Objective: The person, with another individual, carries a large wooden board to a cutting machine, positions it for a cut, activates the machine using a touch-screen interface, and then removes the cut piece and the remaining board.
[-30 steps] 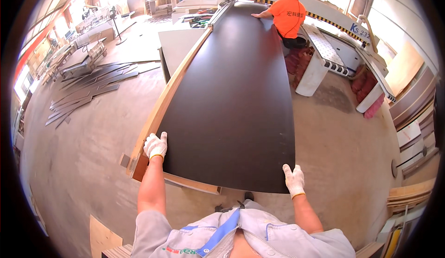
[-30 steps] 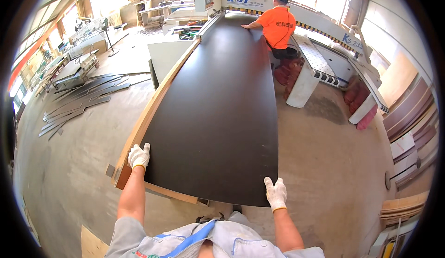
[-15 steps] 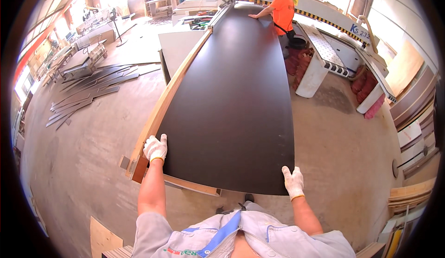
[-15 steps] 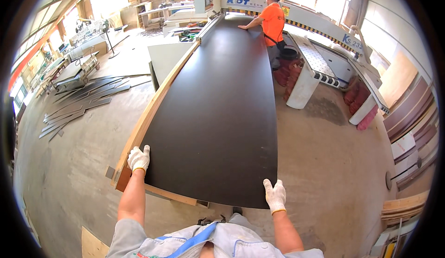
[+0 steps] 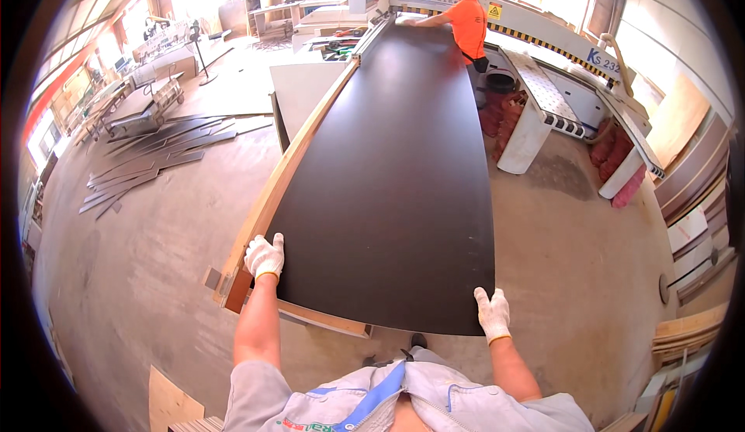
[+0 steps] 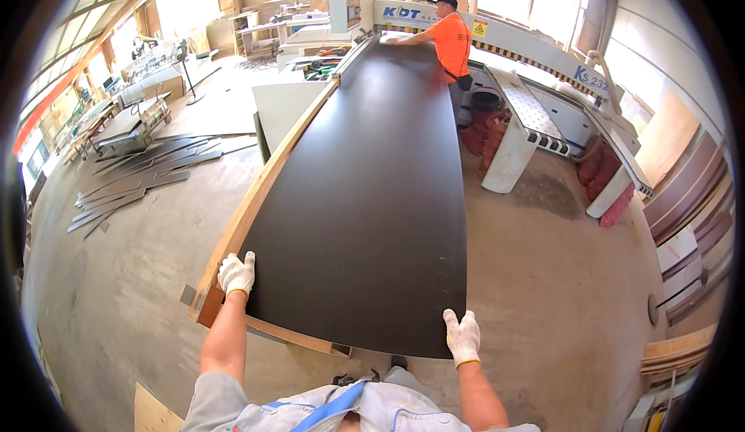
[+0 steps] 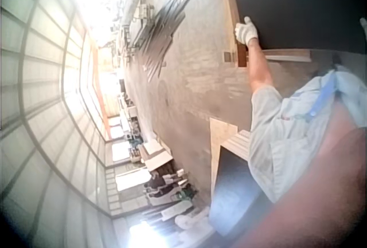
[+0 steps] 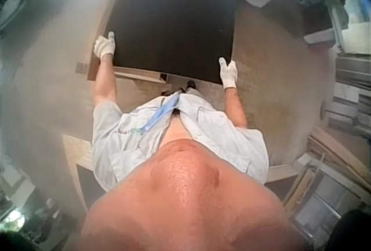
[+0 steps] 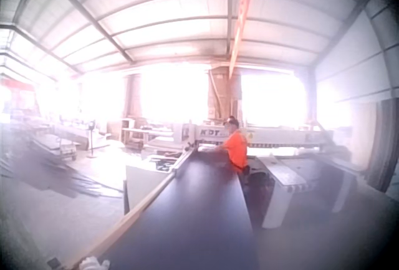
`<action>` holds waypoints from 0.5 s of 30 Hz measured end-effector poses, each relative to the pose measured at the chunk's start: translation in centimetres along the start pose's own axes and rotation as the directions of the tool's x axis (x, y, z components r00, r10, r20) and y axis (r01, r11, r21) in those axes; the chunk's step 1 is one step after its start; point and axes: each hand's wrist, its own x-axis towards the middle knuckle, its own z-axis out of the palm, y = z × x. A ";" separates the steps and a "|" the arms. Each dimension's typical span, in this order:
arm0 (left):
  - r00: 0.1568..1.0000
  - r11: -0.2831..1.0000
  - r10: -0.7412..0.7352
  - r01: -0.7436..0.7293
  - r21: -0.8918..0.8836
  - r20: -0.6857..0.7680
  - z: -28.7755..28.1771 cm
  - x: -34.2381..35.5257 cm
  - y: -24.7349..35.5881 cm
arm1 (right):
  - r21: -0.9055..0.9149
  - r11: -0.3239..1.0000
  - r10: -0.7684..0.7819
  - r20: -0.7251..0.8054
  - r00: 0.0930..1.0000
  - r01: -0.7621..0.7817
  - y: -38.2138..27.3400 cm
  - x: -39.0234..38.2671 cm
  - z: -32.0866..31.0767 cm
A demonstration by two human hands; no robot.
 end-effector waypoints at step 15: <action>0.998 1.000 0.029 -0.029 -0.001 -0.053 0.6 -0.3 -0.5 | 0.047 0.998 -0.039 -0.060 0.997 0.042 1.1 -0.1 0.8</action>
